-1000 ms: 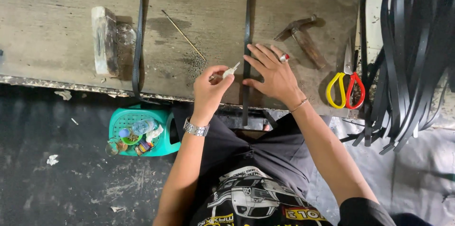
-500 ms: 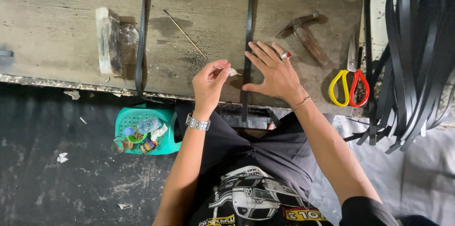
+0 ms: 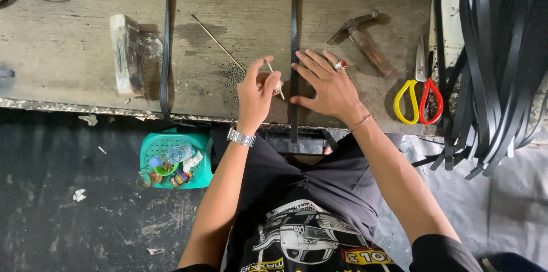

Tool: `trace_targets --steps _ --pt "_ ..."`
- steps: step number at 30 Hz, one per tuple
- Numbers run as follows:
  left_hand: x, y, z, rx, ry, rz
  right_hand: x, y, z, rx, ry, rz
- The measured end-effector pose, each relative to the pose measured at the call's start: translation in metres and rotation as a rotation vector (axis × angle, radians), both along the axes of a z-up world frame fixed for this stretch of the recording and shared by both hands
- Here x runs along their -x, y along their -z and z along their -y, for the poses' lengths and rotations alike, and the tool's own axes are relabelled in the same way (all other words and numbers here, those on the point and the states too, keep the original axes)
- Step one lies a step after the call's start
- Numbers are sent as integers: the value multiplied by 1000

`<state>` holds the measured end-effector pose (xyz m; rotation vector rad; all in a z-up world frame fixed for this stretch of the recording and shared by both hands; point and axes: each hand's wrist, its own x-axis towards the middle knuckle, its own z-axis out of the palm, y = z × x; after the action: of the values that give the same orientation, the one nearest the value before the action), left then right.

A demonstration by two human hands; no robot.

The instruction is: Hammering metal rivets into leather straps to secure them.

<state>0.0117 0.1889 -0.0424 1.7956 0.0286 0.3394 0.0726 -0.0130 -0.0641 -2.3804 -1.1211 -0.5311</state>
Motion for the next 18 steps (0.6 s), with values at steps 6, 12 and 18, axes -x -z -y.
trace_targets --steps 6,12,18 --pt "-1 -20 3 349 -15 -222 0 -3 -1 19 6 -15" --pt "-2 10 -11 774 206 -355 1 -10 -1 33 0 -47" --pt "7 -21 -6 423 193 -227 2 -12 -1 75 -9 -59"
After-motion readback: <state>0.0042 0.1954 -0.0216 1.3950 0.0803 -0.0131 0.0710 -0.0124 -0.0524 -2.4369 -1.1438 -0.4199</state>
